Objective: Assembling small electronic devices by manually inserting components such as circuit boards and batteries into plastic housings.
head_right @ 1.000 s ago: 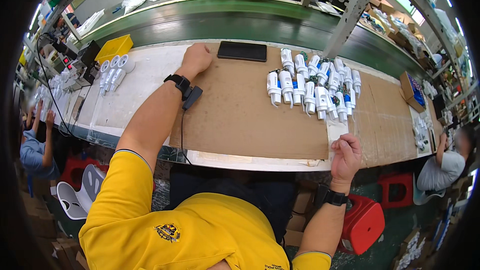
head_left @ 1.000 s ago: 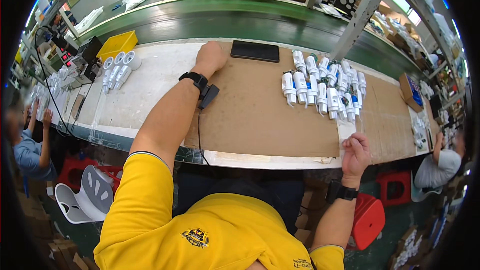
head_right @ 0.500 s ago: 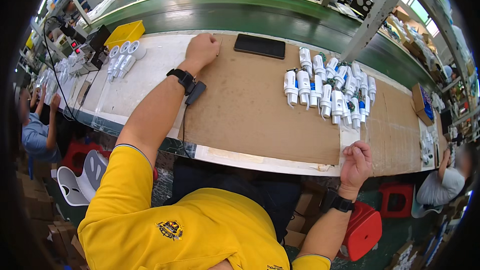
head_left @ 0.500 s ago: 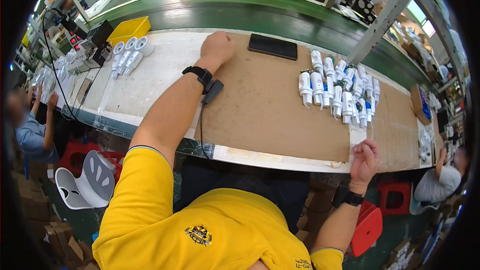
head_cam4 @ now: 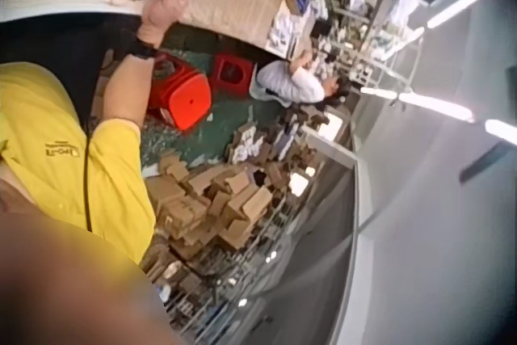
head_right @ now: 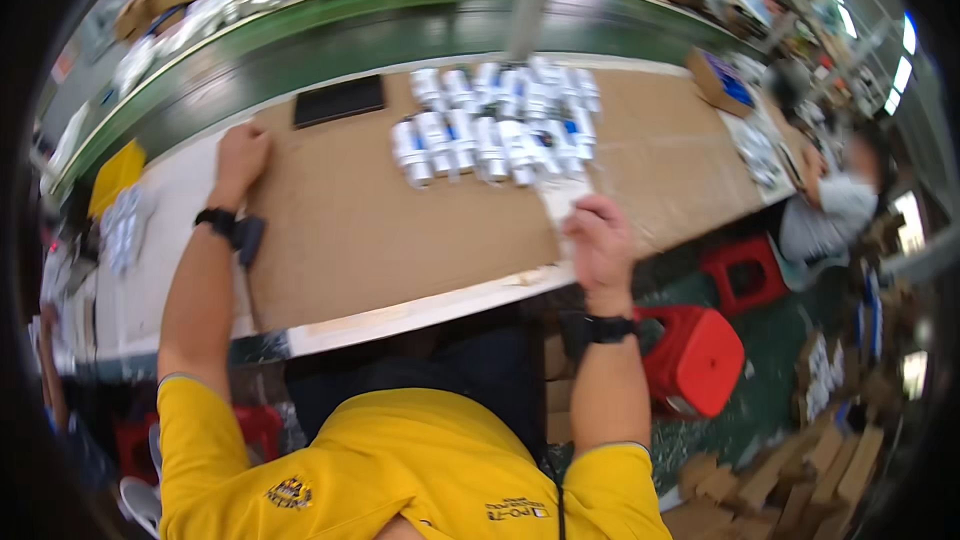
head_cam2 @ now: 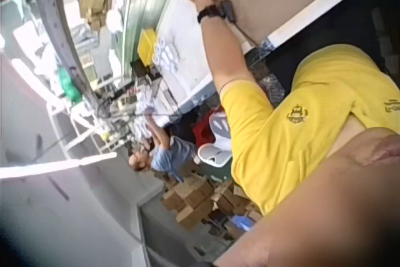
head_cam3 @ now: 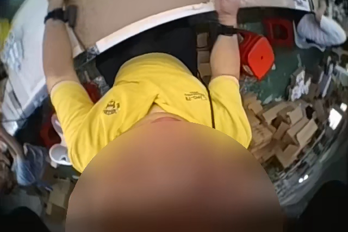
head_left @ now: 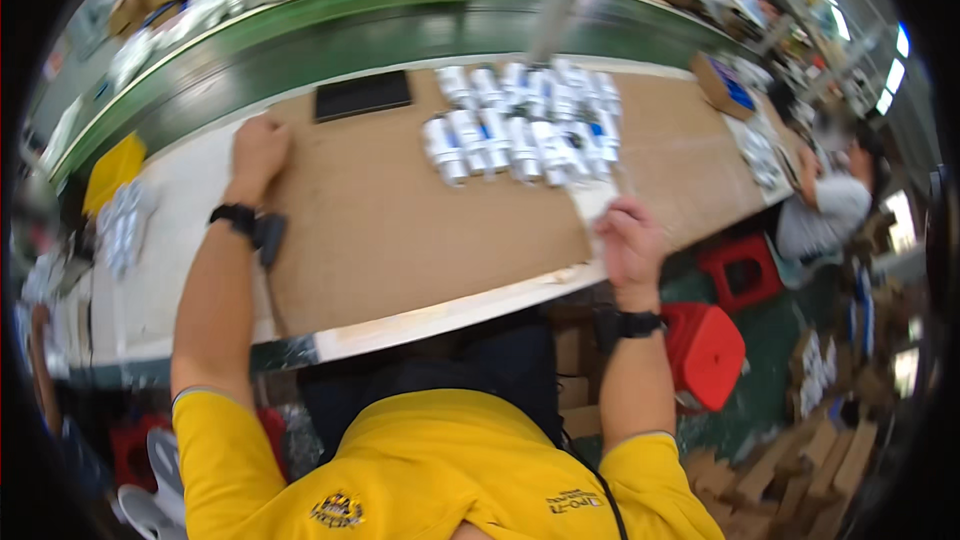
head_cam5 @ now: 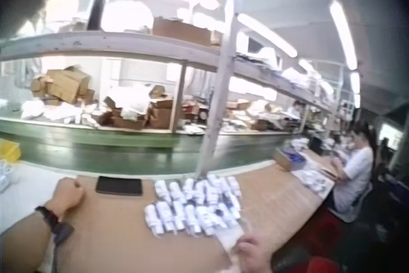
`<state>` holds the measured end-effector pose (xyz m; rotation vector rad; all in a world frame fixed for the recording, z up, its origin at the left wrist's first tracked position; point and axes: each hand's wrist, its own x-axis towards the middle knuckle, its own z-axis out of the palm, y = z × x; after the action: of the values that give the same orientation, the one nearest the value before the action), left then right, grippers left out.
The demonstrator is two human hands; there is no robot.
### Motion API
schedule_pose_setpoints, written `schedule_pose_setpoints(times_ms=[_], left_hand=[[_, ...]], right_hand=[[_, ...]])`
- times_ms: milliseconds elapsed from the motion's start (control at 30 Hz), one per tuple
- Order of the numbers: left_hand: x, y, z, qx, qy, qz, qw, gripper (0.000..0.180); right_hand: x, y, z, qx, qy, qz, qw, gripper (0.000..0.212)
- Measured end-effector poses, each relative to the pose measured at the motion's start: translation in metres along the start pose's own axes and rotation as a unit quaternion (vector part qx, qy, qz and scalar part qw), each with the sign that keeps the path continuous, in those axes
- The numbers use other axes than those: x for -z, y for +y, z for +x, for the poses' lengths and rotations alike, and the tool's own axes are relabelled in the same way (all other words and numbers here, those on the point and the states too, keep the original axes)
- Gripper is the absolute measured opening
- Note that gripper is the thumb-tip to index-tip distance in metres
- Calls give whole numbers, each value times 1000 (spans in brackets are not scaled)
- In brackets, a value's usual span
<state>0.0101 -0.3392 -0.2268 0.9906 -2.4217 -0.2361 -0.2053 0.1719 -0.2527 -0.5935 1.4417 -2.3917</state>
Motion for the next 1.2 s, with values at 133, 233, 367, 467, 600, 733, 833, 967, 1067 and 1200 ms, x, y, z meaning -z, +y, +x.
schedule_pose_setpoints(times_ms=[133, 233, 367, 467, 600, 733, 833, 967, 1067, 1200], left_hand=[[7, 3, -5, 16, -1, 16, 1000, 23], [3, 4, 1, 41, -5, 17, 999, 24], [4, -10, 5, 36, -2, 25, 999, 24], [10, -27, 6, 46, -29, 42, 998, 26], [14, -32, 3, 68, -35, 47, 996, 27], [10, -33, 1, 13, -28, 6, 1000, 28], [9, -36, 4, 17, -53, -9, 998, 29], [3, -65, 6, -22, 26, 36, 999, 32], [14, -26, -1, -55, 9, -12, 998, 34], [55, 104, -47, -76, -173, -178, 966, 30]], right_hand=[[-5, -5, -4, 7, -9, 17, 1000, 12], [-3, -7, -6, 6, -11, 26, 1000, 12], [-1, -7, -5, 6, -15, 29, 999, 12], [-6, -7, -4, 2, -18, 24, 1000, 12], [-6, -7, -2, -8, -9, 37, 999, 12], [-5, -8, -5, -10, -15, 48, 999, 12], [-5, -9, -4, -12, -14, 46, 999, 12], [-9, -7, -1, -13, -23, 48, 999, 11], [-7, -6, 0, -14, -19, 53, 998, 11], [-2, -9, 0, -7, -11, 62, 998, 12]])
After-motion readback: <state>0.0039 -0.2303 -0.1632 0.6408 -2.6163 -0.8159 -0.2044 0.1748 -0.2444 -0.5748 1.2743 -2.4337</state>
